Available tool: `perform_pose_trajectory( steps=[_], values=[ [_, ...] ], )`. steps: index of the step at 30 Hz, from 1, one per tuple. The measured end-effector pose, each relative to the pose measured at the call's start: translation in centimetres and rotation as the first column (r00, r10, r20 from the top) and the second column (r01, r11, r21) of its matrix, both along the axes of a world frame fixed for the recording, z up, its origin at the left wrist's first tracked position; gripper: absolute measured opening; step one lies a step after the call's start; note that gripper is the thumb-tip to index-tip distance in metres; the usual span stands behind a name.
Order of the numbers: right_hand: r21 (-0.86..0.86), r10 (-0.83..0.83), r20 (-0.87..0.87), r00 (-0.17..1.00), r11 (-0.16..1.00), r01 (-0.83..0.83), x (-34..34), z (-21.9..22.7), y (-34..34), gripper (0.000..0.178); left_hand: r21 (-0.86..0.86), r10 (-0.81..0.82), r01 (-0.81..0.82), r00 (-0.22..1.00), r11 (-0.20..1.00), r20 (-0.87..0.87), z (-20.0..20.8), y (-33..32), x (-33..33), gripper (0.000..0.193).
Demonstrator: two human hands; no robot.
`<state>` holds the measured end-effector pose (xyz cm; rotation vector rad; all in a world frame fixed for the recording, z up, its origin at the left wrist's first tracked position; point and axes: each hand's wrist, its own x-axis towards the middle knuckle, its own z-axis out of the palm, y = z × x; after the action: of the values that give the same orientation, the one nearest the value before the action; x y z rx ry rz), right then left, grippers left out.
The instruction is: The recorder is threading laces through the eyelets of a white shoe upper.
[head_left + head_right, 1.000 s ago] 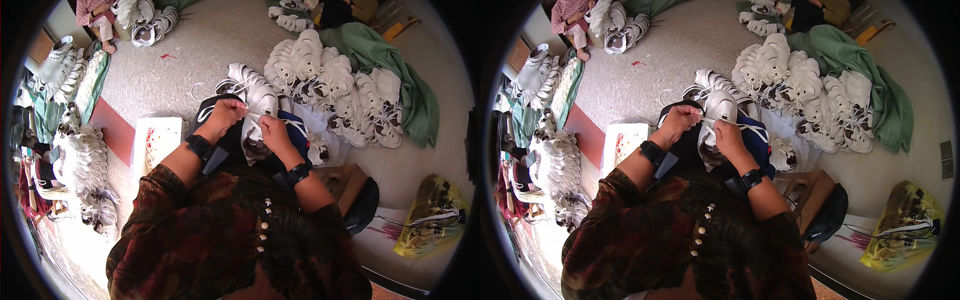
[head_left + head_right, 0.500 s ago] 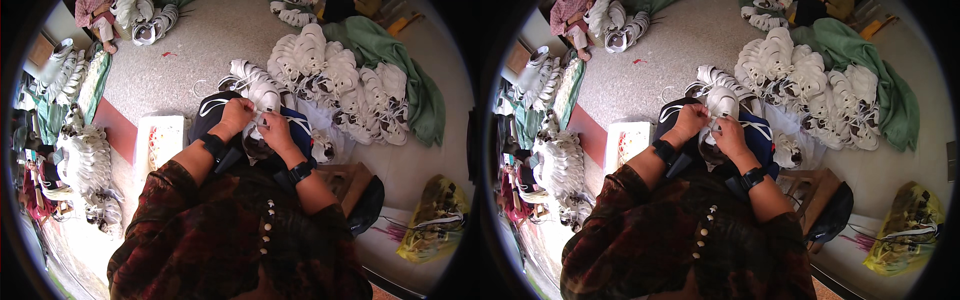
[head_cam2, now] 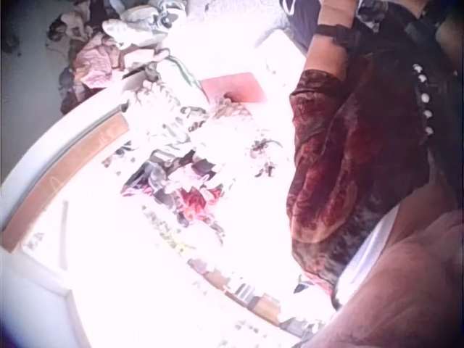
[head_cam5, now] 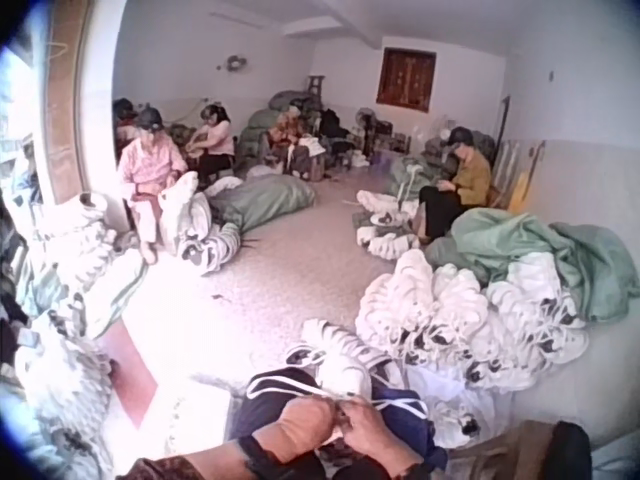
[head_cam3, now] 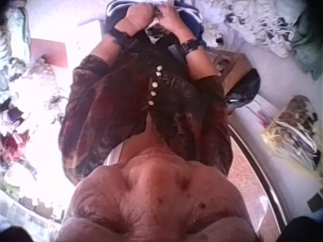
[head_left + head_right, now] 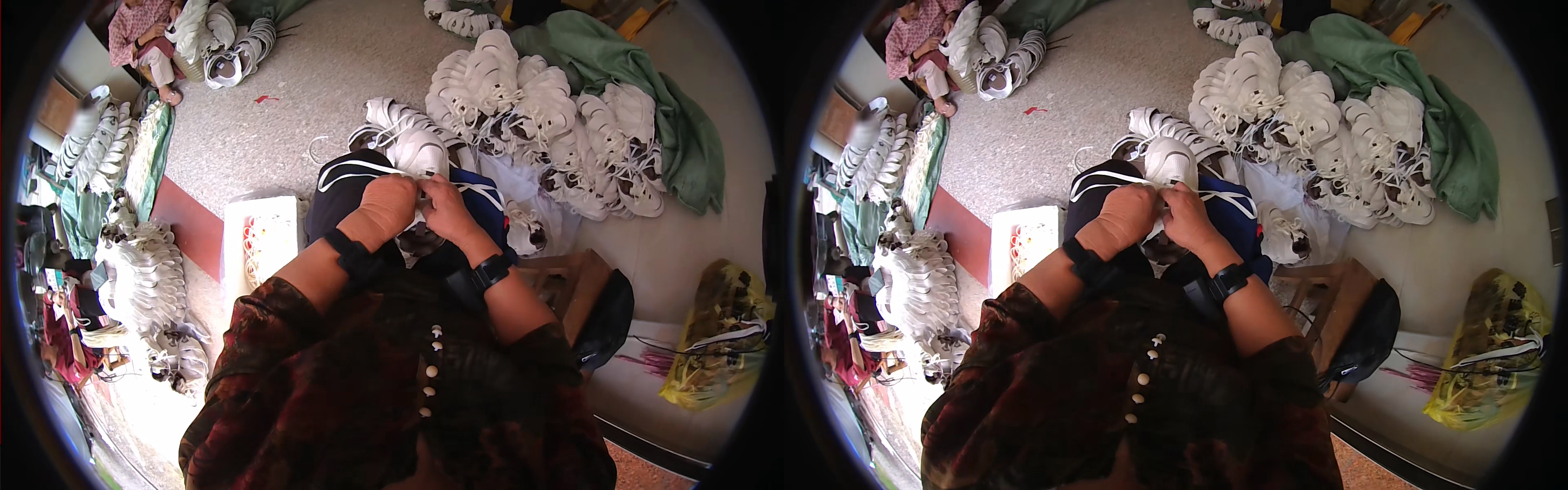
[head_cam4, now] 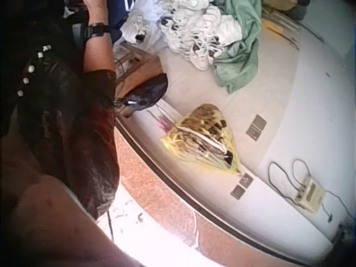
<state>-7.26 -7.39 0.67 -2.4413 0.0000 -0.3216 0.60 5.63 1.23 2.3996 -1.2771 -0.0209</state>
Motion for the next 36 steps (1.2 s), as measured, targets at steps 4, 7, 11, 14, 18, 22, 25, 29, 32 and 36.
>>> perform_pose_trajectory(
  steps=[4, 7, 11, 14, 18, 22, 25, 29, 32, 36],
  values=[
    [-0.135, -0.108, 0.055, 0.993, 0.984, 0.115, 0.5, 0.1, 1.3, 0.018, 0.036, 0.114, -0.11, 0.983, 0.993, -0.145, -1.1, -0.2, 1.1, 0.012],
    [-0.209, -0.205, 0.103, 0.973, 0.952, 0.222, 0.8, -0.1, 2.5, 0.012, -0.164, 0.113, -0.224, 0.856, 0.961, -0.504, -1.8, 0.7, 1.8, 0.021],
    [-0.301, -0.121, 0.128, 0.984, 0.941, 0.155, 1.5, 0.4, 2.3, 0.007, -0.152, 0.086, -0.217, 0.798, 0.964, -0.596, -1.7, 0.9, 2.5, 0.018],
    [-0.346, -0.038, 0.215, 0.976, 0.932, 0.113, 0.5, 2.2, 1.1, 0.005, -0.19, 0.076, -0.238, 0.789, 0.952, -0.609, -1.4, 1.2, 2.4, 0.016],
    [-0.401, -0.322, 0.226, 0.919, 0.829, 0.389, -3.6, 4.1, -6.1, 0.006, -0.31, -0.026, -0.213, 0.786, 0.927, -0.618, 0.1, 1.0, 1.5, 0.011],
    [-0.1, -0.159, 0.265, 0.951, 0.977, 0.191, -3.6, 6.6, -4.3, 0.003, -0.711, -0.38, 0.024, 0.857, 0.703, -0.347, 3.2, -0.8, 0.2, 0.011],
    [0.048, -0.032, 0.352, 0.935, 0.999, 0.016, -1.9, 6.7, -3.3, 0.005, -0.627, -0.462, 0.031, 0.704, 0.778, -0.54, 3.7, -1.1, 0.4, 0.012],
    [0.036, 0.04, 0.249, 0.968, 0.998, -0.051, -1.5, 5.8, -2.4, 0.01, -0.527, -0.367, -0.054, 0.658, 0.848, -0.658, 2.5, 0.3, 1.9, 0.008],
    [-0.035, 0.156, 0.152, 0.976, 0.988, -0.152, -2.4, 3.3, -0.4, 0.011, -0.485, -0.277, -0.162, 0.651, 0.859, -0.707, 0.8, 1.0, 2.2, 0.007],
    [-0.253, 0.295, 0.012, 0.955, 0.925, -0.283, -2.6, 2.2, 0.1, 0.011, -0.404, -0.224, -0.152, 0.635, 0.902, -0.739, 0.9, 0.9, 1.3, 0.006]
  ],
)
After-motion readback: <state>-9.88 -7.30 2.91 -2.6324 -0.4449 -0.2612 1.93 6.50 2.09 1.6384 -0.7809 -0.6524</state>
